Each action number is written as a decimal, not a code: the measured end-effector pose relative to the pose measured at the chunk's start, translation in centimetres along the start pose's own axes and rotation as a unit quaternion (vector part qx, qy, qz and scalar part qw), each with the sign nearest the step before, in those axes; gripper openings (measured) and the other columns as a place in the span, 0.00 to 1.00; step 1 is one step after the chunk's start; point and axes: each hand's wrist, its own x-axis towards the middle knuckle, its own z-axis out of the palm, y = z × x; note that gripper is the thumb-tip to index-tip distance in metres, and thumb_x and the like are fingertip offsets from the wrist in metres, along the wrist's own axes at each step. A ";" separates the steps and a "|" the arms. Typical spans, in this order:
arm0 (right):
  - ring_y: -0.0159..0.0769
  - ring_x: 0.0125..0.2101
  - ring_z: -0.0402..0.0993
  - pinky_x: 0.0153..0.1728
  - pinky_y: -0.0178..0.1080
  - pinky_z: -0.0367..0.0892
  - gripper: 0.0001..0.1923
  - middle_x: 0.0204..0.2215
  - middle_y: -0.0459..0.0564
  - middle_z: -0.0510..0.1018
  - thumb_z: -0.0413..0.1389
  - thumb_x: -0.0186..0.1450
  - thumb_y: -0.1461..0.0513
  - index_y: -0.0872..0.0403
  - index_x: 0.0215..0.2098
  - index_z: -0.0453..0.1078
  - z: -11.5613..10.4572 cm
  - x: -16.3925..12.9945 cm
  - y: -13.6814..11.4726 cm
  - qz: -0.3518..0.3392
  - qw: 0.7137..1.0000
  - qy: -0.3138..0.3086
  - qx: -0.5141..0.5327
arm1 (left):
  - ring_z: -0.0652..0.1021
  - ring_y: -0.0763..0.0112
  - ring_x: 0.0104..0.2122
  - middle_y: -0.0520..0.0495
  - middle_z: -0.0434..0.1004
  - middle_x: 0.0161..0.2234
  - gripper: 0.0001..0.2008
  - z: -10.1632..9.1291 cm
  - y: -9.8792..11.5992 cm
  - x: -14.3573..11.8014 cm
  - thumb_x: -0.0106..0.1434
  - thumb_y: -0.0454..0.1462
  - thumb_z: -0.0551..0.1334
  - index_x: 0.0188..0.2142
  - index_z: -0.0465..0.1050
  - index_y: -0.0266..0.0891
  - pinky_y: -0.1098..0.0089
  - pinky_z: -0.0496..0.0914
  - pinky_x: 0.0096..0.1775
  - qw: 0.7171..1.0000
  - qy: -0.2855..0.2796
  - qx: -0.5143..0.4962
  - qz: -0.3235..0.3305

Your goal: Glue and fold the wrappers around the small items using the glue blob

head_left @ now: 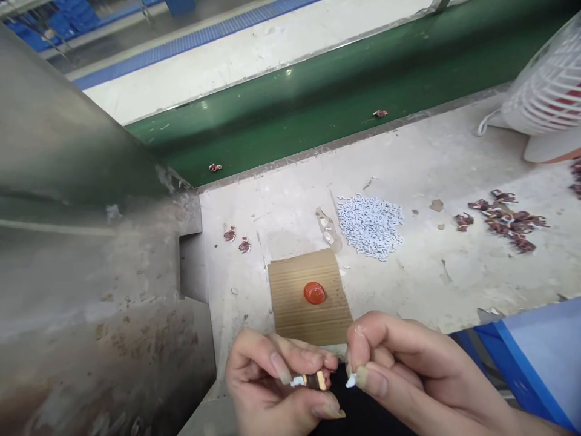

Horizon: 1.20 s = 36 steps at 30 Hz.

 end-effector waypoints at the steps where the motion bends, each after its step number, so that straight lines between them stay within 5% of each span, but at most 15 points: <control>1: 0.30 0.23 0.51 0.26 0.34 0.52 0.26 0.22 0.38 0.55 0.55 0.75 0.37 0.50 0.37 0.71 0.0 0.0 0.0 -0.002 1.000 -0.008 -0.005 | 0.89 0.72 0.43 0.62 0.90 0.42 0.23 0.2 -0.1 0.1 0.57 0.23 0.78 0.44 0.80 0.49 0.74 0.84 0.48 1.000 0.009 0.007 0.019; 6: 0.29 0.23 0.51 0.25 0.33 0.52 0.27 0.22 0.38 0.55 0.52 0.77 0.38 0.50 0.38 0.71 0.4 -0.1 -0.4 -0.009 0.999 0.015 -0.035 | 0.89 0.73 0.36 0.61 0.90 0.39 0.20 0.8 -0.2 0.3 0.54 0.26 0.80 0.41 0.82 0.47 0.77 0.85 0.39 0.997 0.031 0.035 0.060; 11: 0.30 0.22 0.53 0.24 0.33 0.53 0.23 0.22 0.38 0.58 0.52 0.78 0.41 0.50 0.40 0.71 0.3 -0.2 -0.2 -0.026 0.997 0.014 -0.065 | 0.88 0.73 0.41 0.63 0.90 0.43 0.24 0.0 0.2 -0.5 0.56 0.23 0.78 0.46 0.82 0.51 0.74 0.85 0.48 0.995 0.003 0.089 0.036; 24: 0.29 0.21 0.58 0.24 0.31 0.59 0.14 0.22 0.39 0.62 0.54 0.78 0.50 0.49 0.41 0.74 -0.2 -0.4 0.3 -0.065 0.989 0.017 -0.133 | 0.89 0.71 0.42 0.61 0.90 0.45 0.26 0.0 0.6 -0.6 0.56 0.20 0.76 0.46 0.82 0.51 0.72 0.86 0.47 0.992 -0.005 0.123 0.036; 36: 0.23 0.25 0.76 0.31 0.22 0.70 0.07 0.28 0.35 0.79 0.57 0.74 0.65 0.45 0.42 0.72 -0.9 -1.1 -1.0 -0.190 0.921 0.086 -0.329 | 0.89 0.69 0.40 0.59 0.90 0.44 0.27 0.0 0.9 -0.5 0.55 0.20 0.76 0.46 0.82 0.50 0.71 0.86 0.44 0.990 -0.006 0.138 0.026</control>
